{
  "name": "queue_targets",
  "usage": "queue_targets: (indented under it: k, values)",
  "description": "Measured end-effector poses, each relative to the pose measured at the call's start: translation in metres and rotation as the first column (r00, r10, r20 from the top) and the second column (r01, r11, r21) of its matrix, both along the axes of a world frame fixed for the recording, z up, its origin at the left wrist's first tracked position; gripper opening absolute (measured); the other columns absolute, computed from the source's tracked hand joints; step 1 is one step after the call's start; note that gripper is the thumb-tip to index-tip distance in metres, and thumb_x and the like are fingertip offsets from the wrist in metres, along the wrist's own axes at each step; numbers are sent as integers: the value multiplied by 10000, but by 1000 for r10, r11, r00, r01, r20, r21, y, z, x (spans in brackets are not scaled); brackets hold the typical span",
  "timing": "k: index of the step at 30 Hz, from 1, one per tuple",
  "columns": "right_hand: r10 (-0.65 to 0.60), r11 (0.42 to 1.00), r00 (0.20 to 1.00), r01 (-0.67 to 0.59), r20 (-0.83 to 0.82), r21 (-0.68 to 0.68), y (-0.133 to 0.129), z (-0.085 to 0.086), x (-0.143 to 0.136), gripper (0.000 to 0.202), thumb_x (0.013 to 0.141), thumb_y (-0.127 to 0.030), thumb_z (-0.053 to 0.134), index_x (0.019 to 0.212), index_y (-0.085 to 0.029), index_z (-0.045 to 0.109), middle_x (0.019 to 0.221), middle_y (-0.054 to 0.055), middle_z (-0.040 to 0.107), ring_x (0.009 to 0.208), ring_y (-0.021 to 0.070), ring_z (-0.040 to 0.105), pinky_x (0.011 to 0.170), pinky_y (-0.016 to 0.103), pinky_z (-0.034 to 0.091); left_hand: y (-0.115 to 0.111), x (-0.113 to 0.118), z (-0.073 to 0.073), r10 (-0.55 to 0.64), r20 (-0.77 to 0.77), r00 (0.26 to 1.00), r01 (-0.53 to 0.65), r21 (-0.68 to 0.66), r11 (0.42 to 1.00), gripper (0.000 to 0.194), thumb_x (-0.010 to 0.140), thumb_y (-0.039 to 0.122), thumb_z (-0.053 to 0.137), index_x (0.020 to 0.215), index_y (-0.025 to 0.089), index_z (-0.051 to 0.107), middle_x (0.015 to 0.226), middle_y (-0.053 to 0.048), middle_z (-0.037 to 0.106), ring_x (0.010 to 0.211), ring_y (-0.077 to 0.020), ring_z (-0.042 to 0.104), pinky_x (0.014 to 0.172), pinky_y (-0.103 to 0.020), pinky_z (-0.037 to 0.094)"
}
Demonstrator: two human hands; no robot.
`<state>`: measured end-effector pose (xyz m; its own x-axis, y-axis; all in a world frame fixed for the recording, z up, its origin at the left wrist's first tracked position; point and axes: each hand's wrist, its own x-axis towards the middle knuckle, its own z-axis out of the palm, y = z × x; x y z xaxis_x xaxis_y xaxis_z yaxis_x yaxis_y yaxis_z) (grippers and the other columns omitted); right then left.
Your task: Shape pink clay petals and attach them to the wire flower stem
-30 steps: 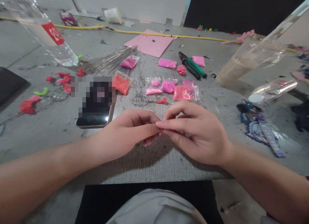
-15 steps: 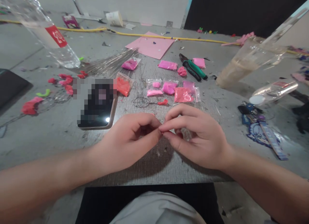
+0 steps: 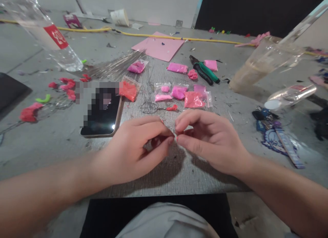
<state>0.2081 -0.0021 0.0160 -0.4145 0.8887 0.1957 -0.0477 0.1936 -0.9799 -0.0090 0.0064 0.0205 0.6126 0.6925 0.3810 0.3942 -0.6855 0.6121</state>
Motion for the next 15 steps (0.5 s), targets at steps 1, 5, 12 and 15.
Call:
queue_targets:
  k: [1, 5, 12, 15]
  values:
    - [-5, 1000, 1000, 5, -18, 3, -1, 1, 1, 105, 902, -168, 759, 955, -213, 680, 921, -2, 661, 801, 110, 619, 644, 243, 532, 2, -1, -1, -12, -26, 1000, 13, 18, 1000, 103, 950, 125, 588, 884, 138, 665, 777, -2, 613, 683, -95, 580, 628, -214, 464]
    - [-31, 1000, 999, 31, -36, 0, -1, 4, 2, 87, 908, -183, 760, 949, -223, 694, 916, -13, 653, 768, 92, 598, 641, 223, 531, 15, -5, -9, -130, -200, 971, 146, 69, 987, 147, 957, 154, 559, 1012, 138, 694, 937, -67, 651, 824, -173, 647, 722, -287, 524]
    - [-46, 998, 999, 46, -14, -31, 3, 4, 2, 77, 893, -189, 763, 919, -195, 690, 838, -24, 641, 686, 71, 563, 569, 183, 494, 29, -9, -21, -225, -379, 898, 292, 128, 948, 238, 974, 170, 549, 1121, 169, 736, 1097, -120, 652, 983, -244, 665, 860, -364, 571]
    - [-35, 999, 999, 35, -20, -8, 2, 5, 1, 81, 880, -167, 759, 912, -186, 687, 818, -20, 641, 666, 76, 562, 548, 188, 488, 32, -8, -24, -262, -328, 908, 304, 83, 949, 230, 968, 172, 579, 1112, 200, 756, 1096, -102, 679, 953, -220, 685, 884, -343, 576]
